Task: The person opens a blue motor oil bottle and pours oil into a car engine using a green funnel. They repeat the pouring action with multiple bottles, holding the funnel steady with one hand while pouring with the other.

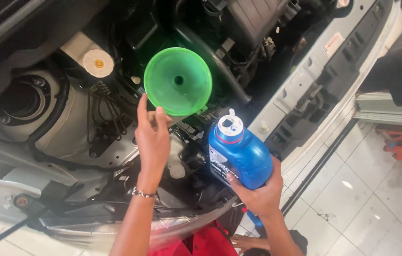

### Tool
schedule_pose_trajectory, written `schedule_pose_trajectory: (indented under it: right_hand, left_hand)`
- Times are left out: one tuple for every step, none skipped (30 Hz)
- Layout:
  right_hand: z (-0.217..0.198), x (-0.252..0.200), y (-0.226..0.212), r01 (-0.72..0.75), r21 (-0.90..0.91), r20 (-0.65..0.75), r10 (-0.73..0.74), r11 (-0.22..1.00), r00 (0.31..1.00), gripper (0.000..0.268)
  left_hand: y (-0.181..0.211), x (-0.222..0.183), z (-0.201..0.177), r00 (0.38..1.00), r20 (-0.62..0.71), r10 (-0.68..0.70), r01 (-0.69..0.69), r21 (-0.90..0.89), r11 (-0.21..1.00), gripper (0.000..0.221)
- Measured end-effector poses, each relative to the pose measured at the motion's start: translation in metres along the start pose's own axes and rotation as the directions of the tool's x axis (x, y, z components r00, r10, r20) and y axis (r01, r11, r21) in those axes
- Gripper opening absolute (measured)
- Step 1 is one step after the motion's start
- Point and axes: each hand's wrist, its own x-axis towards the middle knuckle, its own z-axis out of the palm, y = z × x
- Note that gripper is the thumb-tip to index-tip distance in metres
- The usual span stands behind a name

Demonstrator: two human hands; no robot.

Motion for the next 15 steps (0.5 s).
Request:
schedule_pose_trajectory:
  right_hand:
    - [0.003,0.006,-0.003,-0.015,-0.04,0.011,0.015,0.999,1.0,0.079]
    - [0.006,0.009,-0.007,-0.013,-0.051,0.017,0.014,0.999,1.0,0.079]
    - [0.01,0.014,-0.011,-0.024,-0.059,0.024,0.026,0.998,0.999,0.078]
    - [0.013,0.019,-0.015,-0.036,-0.068,0.03,0.038,0.997,0.999,0.078]
    - [0.016,0.024,-0.018,-0.031,-0.079,0.034,0.034,0.996,0.999,0.078]
    - [0.018,0.028,-0.02,-0.032,-0.092,0.045,0.036,0.995,0.998,0.078]
    - [0.019,0.031,-0.022,-0.035,-0.105,0.06,0.042,0.994,0.997,0.078]
    - [0.019,0.032,-0.025,-0.034,-0.116,0.068,0.042,0.993,0.997,0.078]
    - [0.021,0.034,-0.027,-0.024,-0.148,0.071,0.035,0.989,0.997,0.078]
    - [0.022,0.036,-0.03,-0.014,-0.18,0.075,0.028,0.984,0.997,0.078]
    - [0.024,0.039,-0.034,-0.011,-0.184,0.08,0.026,0.983,0.996,0.078]
    - [0.025,0.042,-0.039,-0.035,-0.228,0.074,0.053,0.973,0.996,0.078]
    - [0.025,0.044,-0.043,-0.06,-0.275,0.066,0.081,0.96,0.995,0.078]
    - [0.024,0.045,-0.043,-0.057,-0.283,0.07,0.079,0.957,0.994,0.078]
    - [0.024,0.046,-0.044,-0.069,-0.315,0.069,0.095,0.947,0.993,0.079]
  left_hand:
    - [0.002,-0.001,0.001,1.0,0.006,0.017,-0.017,-0.029,0.999,0.053]
    - [0.003,-0.001,0.001,1.0,0.004,0.008,-0.008,-0.038,0.999,0.053]
    - [0.005,0.0,0.001,1.0,0.014,-0.022,0.023,-0.054,0.998,0.053]
    - [0.007,0.002,0.001,0.998,0.026,-0.052,0.054,-0.071,0.996,0.053]
    - [0.009,0.004,0.001,0.998,0.024,-0.058,0.06,-0.081,0.995,0.053]
    - [0.011,0.005,0.001,0.997,0.029,-0.069,0.071,-0.076,0.995,0.053]
    - [0.013,0.004,0.001,0.996,0.033,-0.084,0.086,-0.068,0.994,0.053]
    - [0.014,0.004,0.002,0.995,0.03,-0.094,0.096,-0.076,0.992,0.053]
    - [0.015,0.005,0.001,0.999,0.008,-0.049,0.05,-0.038,0.998,0.053]
    - [0.017,0.006,0.0,1.0,-0.012,-0.004,0.004,0.0,1.0,0.054]
    - [0.013,0.003,0.003,1.0,-0.017,-0.008,0.008,-0.003,1.0,0.054]
    - [0.009,0.0,0.007,0.997,-0.083,-0.009,0.007,-0.028,1.0,0.047]
    - [0.005,-0.004,0.011,0.989,-0.147,-0.014,0.006,-0.055,0.998,0.04]
    - [0.0,-0.008,0.012,0.989,-0.149,-0.02,0.011,-0.061,0.998,0.04]
    - [-0.003,-0.01,0.014,0.985,-0.159,-0.067,0.046,-0.128,0.991,0.039]
